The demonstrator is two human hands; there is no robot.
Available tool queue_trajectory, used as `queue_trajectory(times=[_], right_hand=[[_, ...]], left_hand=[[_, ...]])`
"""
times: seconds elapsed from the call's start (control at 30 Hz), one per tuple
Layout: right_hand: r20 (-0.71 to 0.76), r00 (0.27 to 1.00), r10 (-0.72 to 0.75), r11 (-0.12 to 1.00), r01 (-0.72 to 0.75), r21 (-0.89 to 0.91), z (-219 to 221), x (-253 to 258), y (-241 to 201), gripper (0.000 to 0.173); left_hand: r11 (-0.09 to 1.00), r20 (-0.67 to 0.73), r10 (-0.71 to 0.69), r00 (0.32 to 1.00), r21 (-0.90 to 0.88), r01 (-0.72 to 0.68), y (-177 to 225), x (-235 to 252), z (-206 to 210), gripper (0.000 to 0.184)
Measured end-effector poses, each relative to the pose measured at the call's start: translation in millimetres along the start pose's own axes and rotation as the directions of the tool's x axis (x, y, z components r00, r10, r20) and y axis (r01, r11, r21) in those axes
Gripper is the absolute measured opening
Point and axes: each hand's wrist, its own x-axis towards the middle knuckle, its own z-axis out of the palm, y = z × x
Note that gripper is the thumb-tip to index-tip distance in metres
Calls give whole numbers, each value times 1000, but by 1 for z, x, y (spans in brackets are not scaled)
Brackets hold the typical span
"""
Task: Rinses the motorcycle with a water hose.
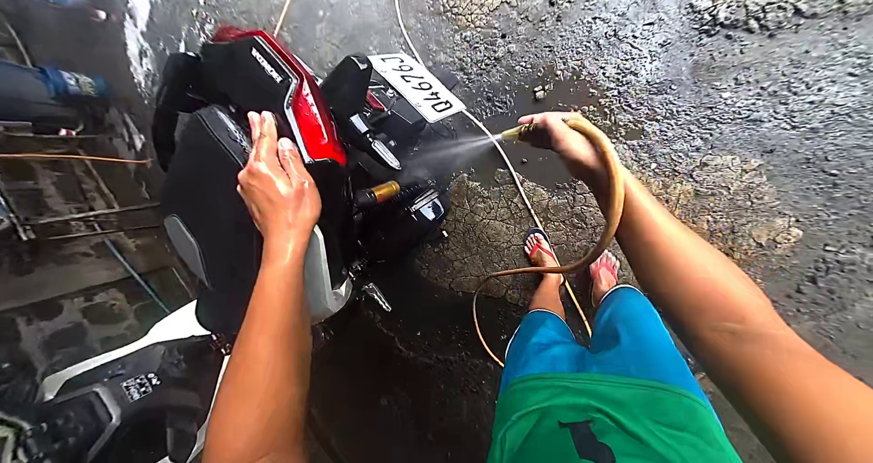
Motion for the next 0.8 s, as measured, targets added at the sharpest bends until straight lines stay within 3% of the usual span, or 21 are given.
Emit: queue_trajectory(times=[0.1,0.2,0.3,0.37,0.43,0.53,0.7,0.8], right_hand=[[-84,996,37,999,-37,3,-4,16,28,41],[-84,995,-50,956,23,-294,-27,25,37,39],[-101,995,1,973,-24,-228,-33,38,15,39],[62,997,-47,981,58,-184,-12,45,-11,38],[265,949,-169,953,226,-201,25,39,-28,37],[391,892,-226,931,316,-183,75,35,-35,38],[231,971,-57,995,75,-71,109,63,31,39],[331,944,-8,996,38,-86,129,48,30,38]], left_hand=[[1000,-13,5,1000,-4,-5,3,-1,-1,53],[1000,-19,0,1000,-12,0,6,-1,-1,53],[1000,-27,-17,999,0,17,11,1,-2,52],[1000,-36,-22,999,22,23,14,3,-1,52],[999,-41,-20,999,31,21,14,3,-1,52],[999,-22,-36,999,31,37,12,3,-1,53],[999,-35,-48,998,25,48,11,4,1,53],[999,-31,-38,999,35,39,11,4,1,53]])
